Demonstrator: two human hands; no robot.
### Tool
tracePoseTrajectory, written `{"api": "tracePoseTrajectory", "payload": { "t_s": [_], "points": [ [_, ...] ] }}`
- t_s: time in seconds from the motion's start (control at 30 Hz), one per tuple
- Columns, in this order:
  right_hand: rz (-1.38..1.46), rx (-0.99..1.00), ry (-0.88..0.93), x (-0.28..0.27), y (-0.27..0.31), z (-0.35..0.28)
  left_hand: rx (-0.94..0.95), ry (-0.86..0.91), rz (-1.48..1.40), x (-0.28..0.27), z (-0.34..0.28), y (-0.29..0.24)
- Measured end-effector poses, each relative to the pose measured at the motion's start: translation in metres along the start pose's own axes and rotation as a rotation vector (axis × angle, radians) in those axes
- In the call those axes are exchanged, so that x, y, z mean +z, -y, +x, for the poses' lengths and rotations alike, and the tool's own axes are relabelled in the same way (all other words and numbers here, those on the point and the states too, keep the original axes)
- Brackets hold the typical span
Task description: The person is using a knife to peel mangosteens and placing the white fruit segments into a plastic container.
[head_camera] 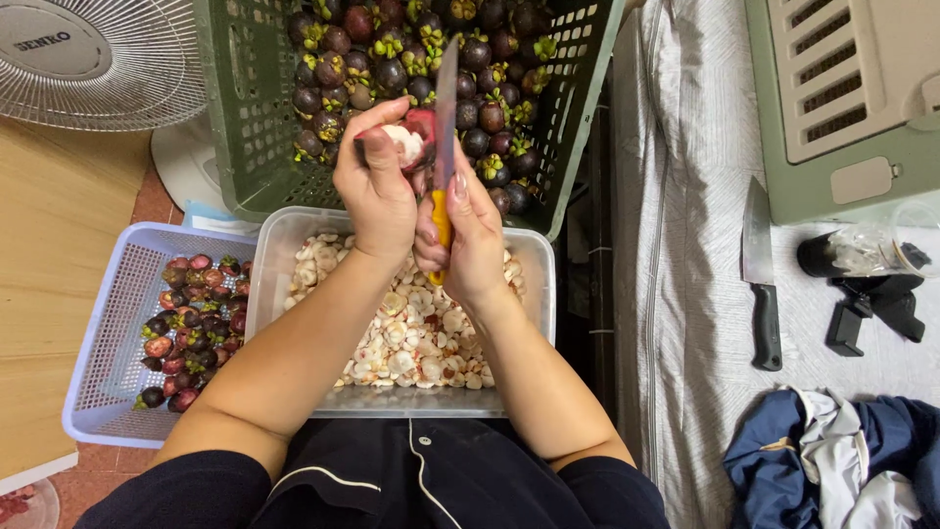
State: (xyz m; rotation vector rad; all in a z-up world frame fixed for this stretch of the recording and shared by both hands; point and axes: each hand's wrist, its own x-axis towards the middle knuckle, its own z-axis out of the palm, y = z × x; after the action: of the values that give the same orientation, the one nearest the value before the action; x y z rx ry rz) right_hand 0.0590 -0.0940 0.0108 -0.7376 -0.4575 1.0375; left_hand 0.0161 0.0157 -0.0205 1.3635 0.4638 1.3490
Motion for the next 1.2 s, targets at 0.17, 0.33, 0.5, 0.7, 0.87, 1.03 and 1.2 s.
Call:
{"api": "tracePoseTrajectory", "payload": {
  "t_s": [0.17,0.33,0.5,0.7,0.87,1.03,1.2],
  "points": [
    [0.039,-0.022,-0.020,-0.009,0.003,0.007,-0.302,-0.012,-0.241,0.013,0.003,-0.009],
    [-0.117,-0.047,-0.105,-0.016,0.003,0.011,-0.711,0.024,-0.848,0.017,0.024,-0.010],
    [-0.486,-0.032,-0.147,-0.035,-0.006,0.000,-0.895,-0.081,-0.826,0.015,0.034,-0.015],
    [-0.592,0.001,-0.058,-0.030,0.025,-0.003,-0.573,0.396,-0.378,-0.024,0.020,0.009],
    [-0.441,0.095,-0.118,-0.018,0.016,0.001,-0.828,0.136,-0.773,-0.018,0.009,-0.012],
    [-0.380,-0.009,-0.207,-0.016,-0.007,-0.019,-0.979,-0.124,-0.937,-0.013,0.001,-0.006],
    [-0.564,-0.103,-0.166,-0.049,-0.007,-0.056,-0.720,0.311,-0.690,-0.038,-0.015,-0.024]
  ]
}}
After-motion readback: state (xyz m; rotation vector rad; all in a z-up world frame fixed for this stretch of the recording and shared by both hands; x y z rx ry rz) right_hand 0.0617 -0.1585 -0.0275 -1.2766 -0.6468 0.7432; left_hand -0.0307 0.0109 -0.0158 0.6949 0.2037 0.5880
